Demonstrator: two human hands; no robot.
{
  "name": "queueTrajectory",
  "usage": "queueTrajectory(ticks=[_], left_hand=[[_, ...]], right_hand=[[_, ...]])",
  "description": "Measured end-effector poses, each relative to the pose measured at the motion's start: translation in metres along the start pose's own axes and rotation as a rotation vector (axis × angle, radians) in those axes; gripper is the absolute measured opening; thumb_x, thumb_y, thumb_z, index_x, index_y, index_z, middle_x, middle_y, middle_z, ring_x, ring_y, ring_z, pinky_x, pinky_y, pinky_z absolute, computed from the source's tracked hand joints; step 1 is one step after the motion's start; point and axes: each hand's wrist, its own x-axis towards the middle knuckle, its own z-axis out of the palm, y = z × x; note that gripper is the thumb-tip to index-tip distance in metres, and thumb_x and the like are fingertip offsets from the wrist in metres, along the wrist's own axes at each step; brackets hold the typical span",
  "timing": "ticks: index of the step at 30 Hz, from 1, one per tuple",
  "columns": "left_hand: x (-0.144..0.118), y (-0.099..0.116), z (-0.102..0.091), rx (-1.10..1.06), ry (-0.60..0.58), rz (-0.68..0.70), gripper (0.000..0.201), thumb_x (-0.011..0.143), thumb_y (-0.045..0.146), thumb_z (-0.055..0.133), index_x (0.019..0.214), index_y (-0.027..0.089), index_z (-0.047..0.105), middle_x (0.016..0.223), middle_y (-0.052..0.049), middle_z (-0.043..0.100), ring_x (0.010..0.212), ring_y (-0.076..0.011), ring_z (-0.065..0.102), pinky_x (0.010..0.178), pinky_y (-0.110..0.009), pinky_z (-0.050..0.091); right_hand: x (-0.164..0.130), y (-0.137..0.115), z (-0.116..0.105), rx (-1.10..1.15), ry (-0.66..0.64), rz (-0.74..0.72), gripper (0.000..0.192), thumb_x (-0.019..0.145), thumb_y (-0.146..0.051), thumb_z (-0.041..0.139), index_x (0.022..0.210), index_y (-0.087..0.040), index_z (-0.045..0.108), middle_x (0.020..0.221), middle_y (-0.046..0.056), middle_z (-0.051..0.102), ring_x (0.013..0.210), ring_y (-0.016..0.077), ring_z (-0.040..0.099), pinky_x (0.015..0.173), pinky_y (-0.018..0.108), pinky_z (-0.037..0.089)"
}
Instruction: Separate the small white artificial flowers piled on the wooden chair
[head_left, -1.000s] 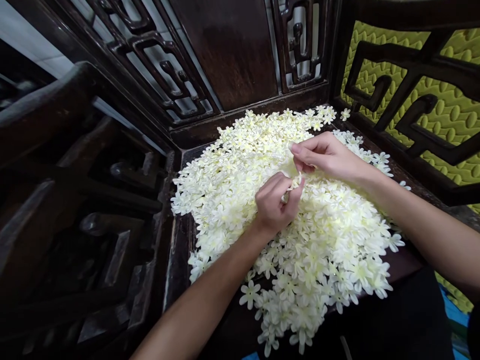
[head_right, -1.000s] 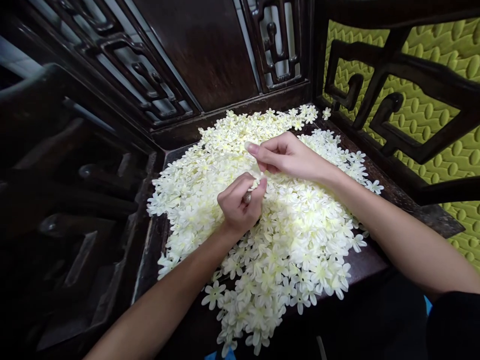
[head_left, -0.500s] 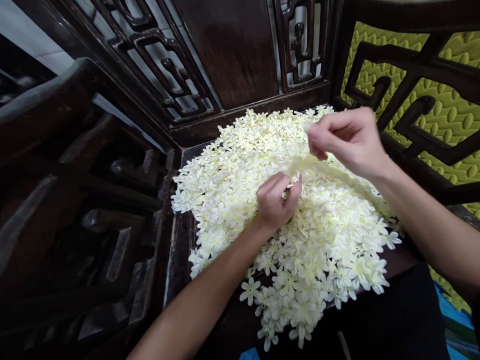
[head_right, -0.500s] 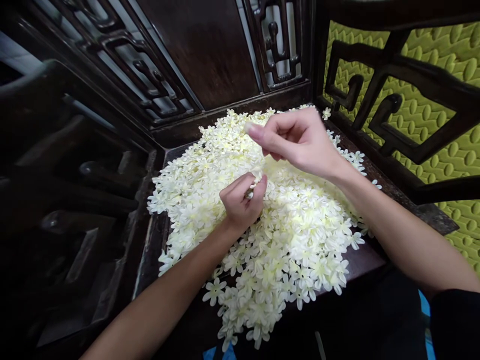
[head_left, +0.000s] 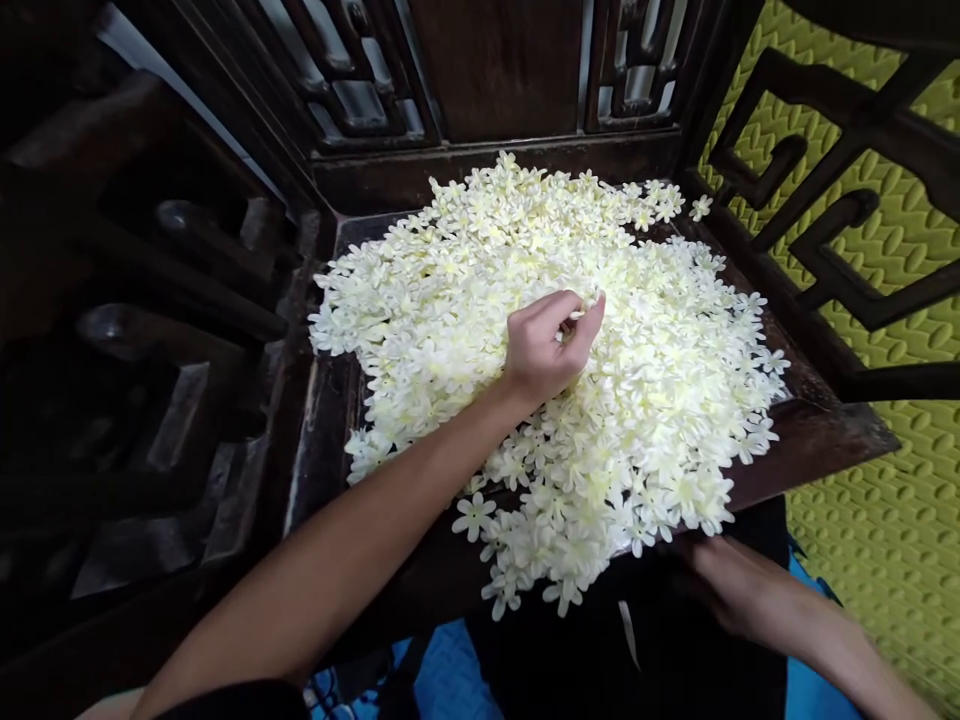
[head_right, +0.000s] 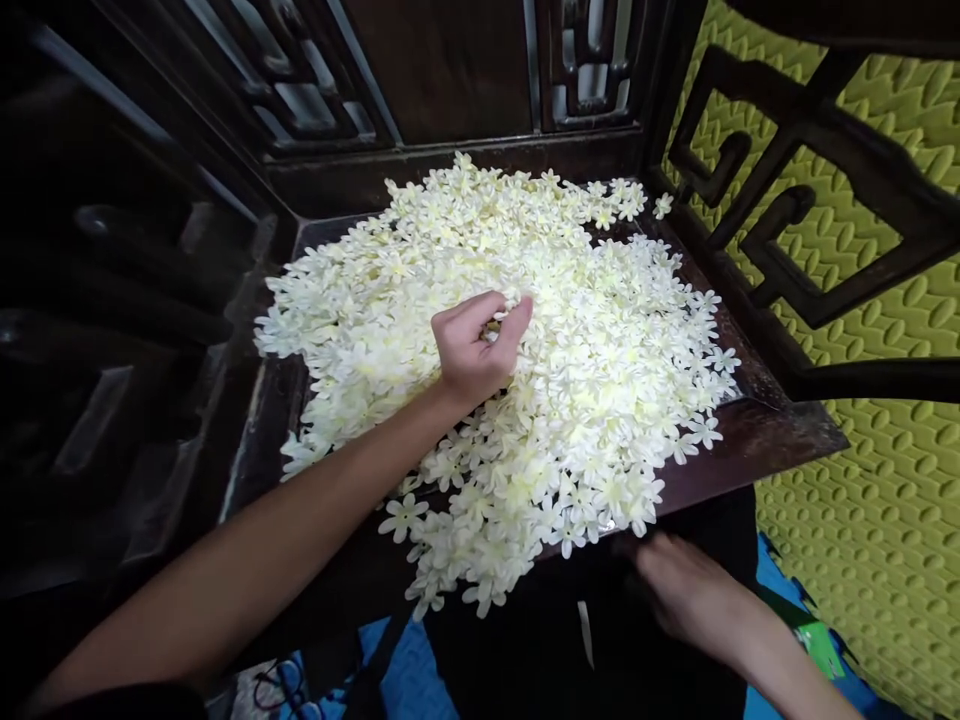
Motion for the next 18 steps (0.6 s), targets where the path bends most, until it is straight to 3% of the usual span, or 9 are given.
queueTrajectory(ticks=[2,4,8,11,14,18], left_hand=[[0.000,-0.001,0.001,0.011,-0.019,0.009,0.038,0.087,0.020,0.065,0.059,0.018,0.039,0.053,0.005,0.038,0.048,-0.0048,0.036,0.047,-0.022,0.027],[0.001,-0.001,0.001,0.005,-0.008,0.030,0.039,0.087,0.020,0.064,0.058,0.018,0.038,0.050,0.006,0.036,0.045,-0.0045,0.032,0.044,-0.023,0.024],[0.001,-0.001,0.002,-0.007,0.004,0.028,0.040,0.087,0.019,0.065,0.058,0.018,0.037,0.051,0.006,0.035,0.045,-0.0041,0.030,0.044,-0.023,0.023],[0.000,-0.001,0.002,-0.033,-0.004,0.002,0.039,0.086,0.018,0.065,0.059,0.018,0.037,0.052,0.006,0.035,0.046,-0.0040,0.032,0.045,-0.022,0.024],[-0.001,-0.001,0.002,-0.055,-0.005,-0.015,0.038,0.085,0.018,0.066,0.060,0.018,0.038,0.052,0.006,0.037,0.047,-0.0041,0.033,0.045,-0.022,0.025],[-0.001,-0.001,0.002,-0.059,-0.010,-0.029,0.037,0.083,0.017,0.068,0.060,0.018,0.040,0.053,0.006,0.040,0.047,-0.0044,0.036,0.047,-0.021,0.027]], right_hand=[[0.020,0.022,0.037,-0.048,0.063,0.067,0.013,0.083,-0.020,0.064,0.091,-0.025,0.074,0.095,0.013,0.074,0.096,0.0334,0.073,0.083,0.042,0.060],[0.032,0.038,0.069,-0.057,0.075,0.087,0.020,0.081,-0.015,0.063,0.097,-0.021,0.073,0.098,0.015,0.073,0.099,0.0343,0.072,0.084,0.044,0.060],[0.033,0.057,0.109,-0.063,0.115,0.093,0.041,0.083,-0.006,0.050,0.120,-0.017,0.067,0.116,0.018,0.069,0.118,0.0316,0.065,0.100,0.045,0.053],[0.039,0.065,0.117,-0.070,0.144,0.094,0.052,0.086,-0.006,0.046,0.136,-0.013,0.057,0.131,0.020,0.063,0.136,0.0313,0.052,0.113,0.050,0.042],[0.058,0.063,0.118,-0.079,0.097,0.074,0.049,0.088,-0.011,0.048,0.135,-0.013,0.060,0.131,0.020,0.065,0.135,0.0327,0.053,0.116,0.054,0.037],[0.075,0.034,0.119,-0.095,-0.027,0.014,0.047,0.084,-0.024,0.064,0.130,-0.015,0.066,0.137,0.020,0.062,0.133,0.0389,0.054,0.114,0.059,0.036]])
